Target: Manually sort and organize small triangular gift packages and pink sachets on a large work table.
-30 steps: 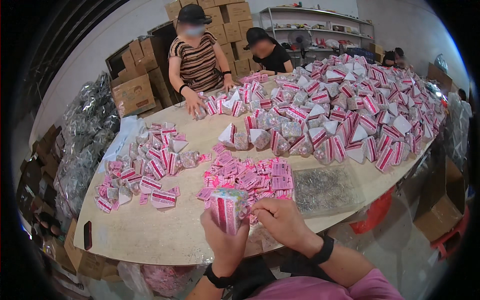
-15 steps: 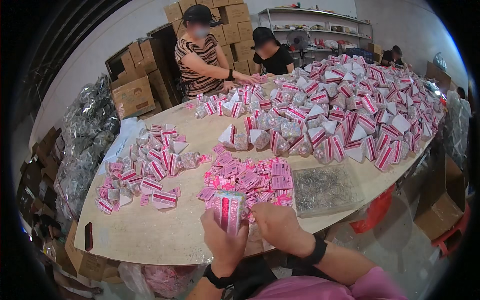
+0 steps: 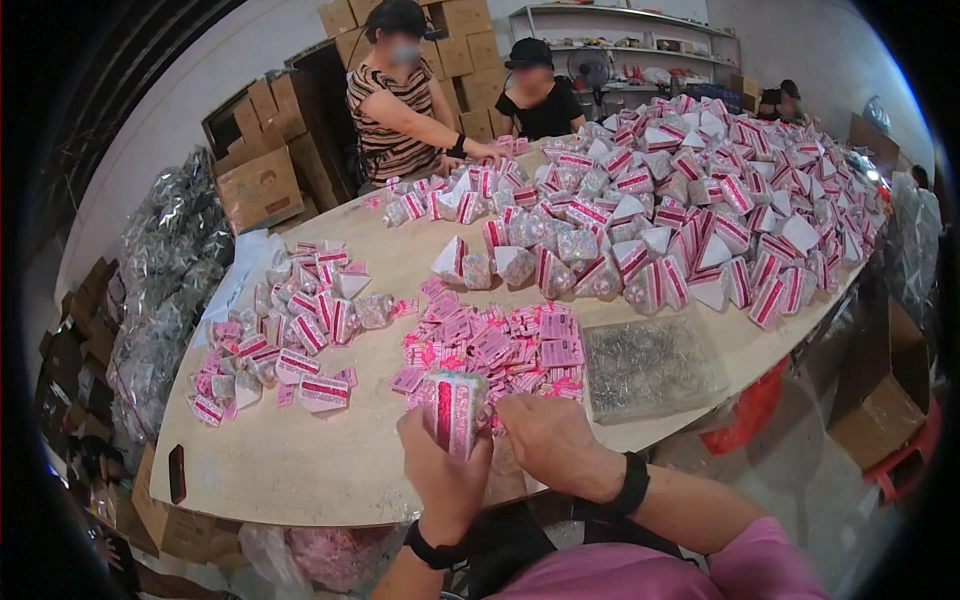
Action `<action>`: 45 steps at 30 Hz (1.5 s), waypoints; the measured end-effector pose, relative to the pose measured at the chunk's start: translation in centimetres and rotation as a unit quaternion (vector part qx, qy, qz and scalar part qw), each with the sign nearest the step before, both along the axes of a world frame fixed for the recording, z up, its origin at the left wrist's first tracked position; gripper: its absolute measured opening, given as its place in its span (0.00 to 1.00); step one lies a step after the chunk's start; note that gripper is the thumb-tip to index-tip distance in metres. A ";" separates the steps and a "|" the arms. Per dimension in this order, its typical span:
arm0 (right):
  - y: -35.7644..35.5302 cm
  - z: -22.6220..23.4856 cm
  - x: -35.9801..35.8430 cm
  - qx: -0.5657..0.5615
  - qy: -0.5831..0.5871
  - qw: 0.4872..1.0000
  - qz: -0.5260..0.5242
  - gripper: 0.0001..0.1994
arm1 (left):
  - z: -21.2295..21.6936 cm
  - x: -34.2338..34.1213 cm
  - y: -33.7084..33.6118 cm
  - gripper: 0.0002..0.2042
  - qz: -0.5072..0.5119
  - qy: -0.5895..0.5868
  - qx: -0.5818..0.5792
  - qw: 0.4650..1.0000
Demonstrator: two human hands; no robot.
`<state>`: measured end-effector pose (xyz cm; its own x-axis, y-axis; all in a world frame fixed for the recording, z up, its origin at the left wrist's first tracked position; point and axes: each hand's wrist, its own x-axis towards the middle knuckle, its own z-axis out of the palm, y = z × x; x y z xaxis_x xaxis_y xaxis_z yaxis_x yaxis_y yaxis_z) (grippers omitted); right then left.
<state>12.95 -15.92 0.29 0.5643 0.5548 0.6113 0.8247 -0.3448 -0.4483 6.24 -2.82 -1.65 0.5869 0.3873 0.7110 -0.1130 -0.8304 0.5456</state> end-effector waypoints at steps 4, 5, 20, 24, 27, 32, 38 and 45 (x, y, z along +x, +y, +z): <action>-0.1 -0.1 1.0 0.040 0.115 0.991 0.056 0.04 | -0.7 0.0 0.1 0.29 -0.021 -0.020 -0.015 0.999; -0.1 0.1 1.4 0.063 0.154 0.982 0.086 0.04 | -0.6 -0.1 0.1 0.29 -0.014 -0.020 -0.002 1.000; 0.9 1.0 -1.1 0.078 0.262 0.957 0.098 0.13 | -0.1 -2.2 0.4 0.29 -0.011 0.030 -0.096 0.995; 2.2 1.0 0.2 0.164 0.457 0.858 0.165 0.11 | -0.2 -1.4 1.0 0.30 -0.017 0.058 -0.160 0.985; 1.8 2.0 1.9 0.160 0.567 0.788 0.177 0.09 | -0.4 0.2 1.7 0.30 -0.028 0.091 -0.212 0.973; 2.0 -0.7 5.5 0.182 0.634 0.731 0.175 0.09 | -0.6 2.5 1.8 0.32 -0.029 0.144 -0.172 0.974; -0.5 2.6 7.4 0.033 0.695 0.693 0.188 0.15 | 1.0 6.9 5.8 0.34 -0.142 0.178 -0.377 0.898; -6.6 1.9 11.0 -0.064 0.782 0.566 0.253 0.12 | 5.4 15.1 17.1 0.20 -0.151 0.207 -0.462 0.849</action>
